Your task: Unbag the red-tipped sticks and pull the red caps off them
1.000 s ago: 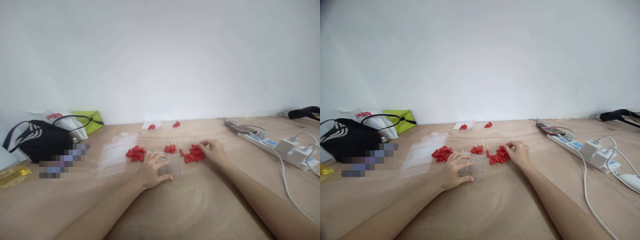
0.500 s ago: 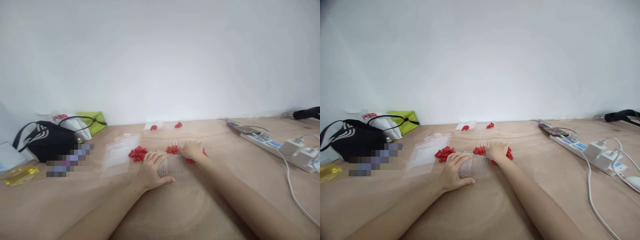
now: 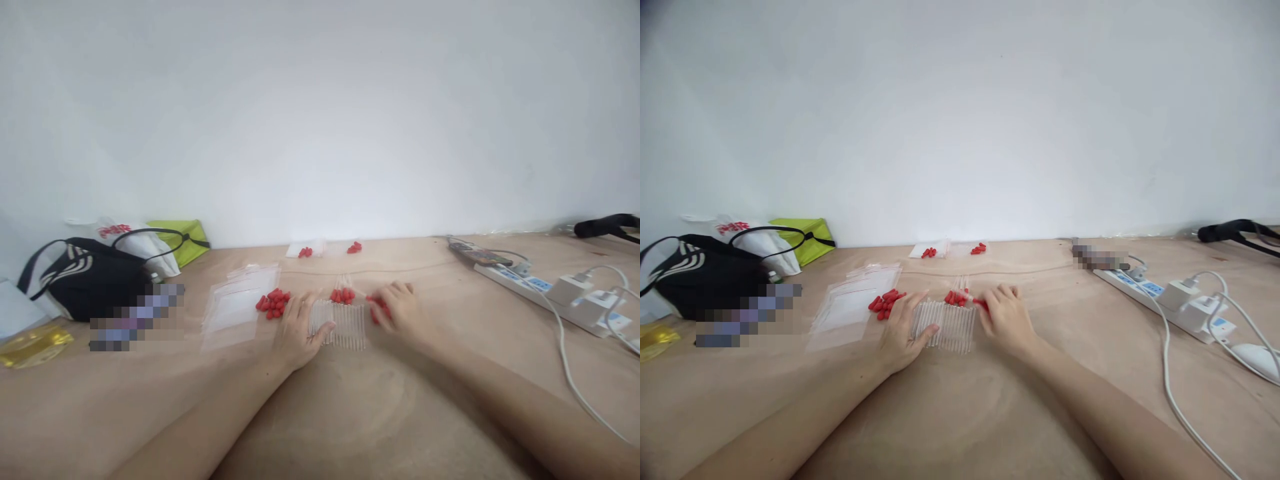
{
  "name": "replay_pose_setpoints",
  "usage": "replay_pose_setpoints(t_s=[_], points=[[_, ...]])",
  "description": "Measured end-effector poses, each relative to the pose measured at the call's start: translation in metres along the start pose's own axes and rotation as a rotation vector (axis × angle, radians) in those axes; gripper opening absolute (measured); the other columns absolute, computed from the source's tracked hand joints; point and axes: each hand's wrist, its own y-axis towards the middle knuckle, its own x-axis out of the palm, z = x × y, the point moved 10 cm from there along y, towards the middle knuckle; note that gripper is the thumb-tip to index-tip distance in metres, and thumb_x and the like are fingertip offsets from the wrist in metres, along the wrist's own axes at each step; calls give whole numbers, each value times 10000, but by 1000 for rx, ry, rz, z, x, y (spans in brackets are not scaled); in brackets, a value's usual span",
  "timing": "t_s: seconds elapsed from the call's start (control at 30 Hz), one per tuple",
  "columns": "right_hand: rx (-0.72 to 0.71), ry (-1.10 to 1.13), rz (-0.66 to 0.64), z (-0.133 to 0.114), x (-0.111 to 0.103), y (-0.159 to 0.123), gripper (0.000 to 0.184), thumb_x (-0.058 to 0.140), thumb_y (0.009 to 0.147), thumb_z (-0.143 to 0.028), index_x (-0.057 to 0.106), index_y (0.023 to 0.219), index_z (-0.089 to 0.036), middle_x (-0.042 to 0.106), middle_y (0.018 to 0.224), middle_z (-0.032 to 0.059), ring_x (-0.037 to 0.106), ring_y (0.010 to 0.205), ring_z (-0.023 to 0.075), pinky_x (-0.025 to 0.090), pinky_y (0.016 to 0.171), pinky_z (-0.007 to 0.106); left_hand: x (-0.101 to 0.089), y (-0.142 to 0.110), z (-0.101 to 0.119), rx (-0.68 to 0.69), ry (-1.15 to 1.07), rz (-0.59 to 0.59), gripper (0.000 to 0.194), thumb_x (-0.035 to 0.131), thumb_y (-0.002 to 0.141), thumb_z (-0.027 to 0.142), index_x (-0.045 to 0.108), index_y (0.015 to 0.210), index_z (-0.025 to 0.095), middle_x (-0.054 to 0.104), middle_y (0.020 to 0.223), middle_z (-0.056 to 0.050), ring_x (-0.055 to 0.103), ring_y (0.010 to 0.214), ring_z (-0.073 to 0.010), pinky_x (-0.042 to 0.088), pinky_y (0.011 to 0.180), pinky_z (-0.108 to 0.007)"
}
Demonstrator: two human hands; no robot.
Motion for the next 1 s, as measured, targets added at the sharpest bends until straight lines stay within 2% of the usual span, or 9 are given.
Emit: replay_pose_setpoints(t_s=[0.07, 0.13, 0.23, 0.33, 0.5, 1.0], points=[[-121, 31, 23, -16, -1, -21, 147, 408, 817, -231, 533, 764, -174, 596, 751, 55, 477, 751, 179, 266, 707, 317, 0, 0, 7, 44, 11, 11, 524, 517, 784, 339, 341, 1255, 190, 464, 1164, -117, 424, 1064, -248, 343, 886, -412], [-160, 79, 16, -26, 1, -35, 130, 419, 820, -229, 530, 780, -175, 583, 746, 44, 466, 733, 166, 267, 695, 309, 4, -1, 19, 129, 24, -20, 448, 513, 790, 348, 424, 1204, 203, 496, 1135, -105, 446, 1035, -240, 331, 882, -405], [-190, 149, 9, -40, 4, -41, 140, 415, 829, -231, 528, 773, -171, 565, 710, 31, 450, 701, 154, 269, 682, 304, 10, -5, 40, 286, 6, -60, 249, 511, 803, 336, 571, 1018, 225, 604, 932, -48, 513, 861, -190, 337, 809, -362], [-212, 196, 20, -48, 4, -40, 165, 411, 837, -236, 533, 752, -165, 552, 673, 27, 434, 680, 151, 266, 678, 305, 12, -10, 53, 385, -14, -68, 153, 487, 827, 291, 619, 851, 218, 611, 694, 2, 497, 669, -134, 327, 725, -318], [-195, 196, 25, -45, 6, -39, 181, 443, 832, -265, 551, 714, -180, 537, 613, 5, 425, 649, 139, 245, 672, 306, 13, -14, 56, 392, 29, -74, 217, 442, 845, 245, 605, 710, 196, 569, 584, 11, 465, 610, -121, 295, 710, -317], [-230, 280, -89, -49, 8, -42, 115, 423, 786, -196, 521, 729, -173, 522, 633, 6, 425, 678, 150, 255, 795, 384, 4, -15, 60, 410, -26, -40, 193, 456, 832, 213, 577, 685, 181, 544, 527, 24, 449, 577, -115, 287, 668, -312]])
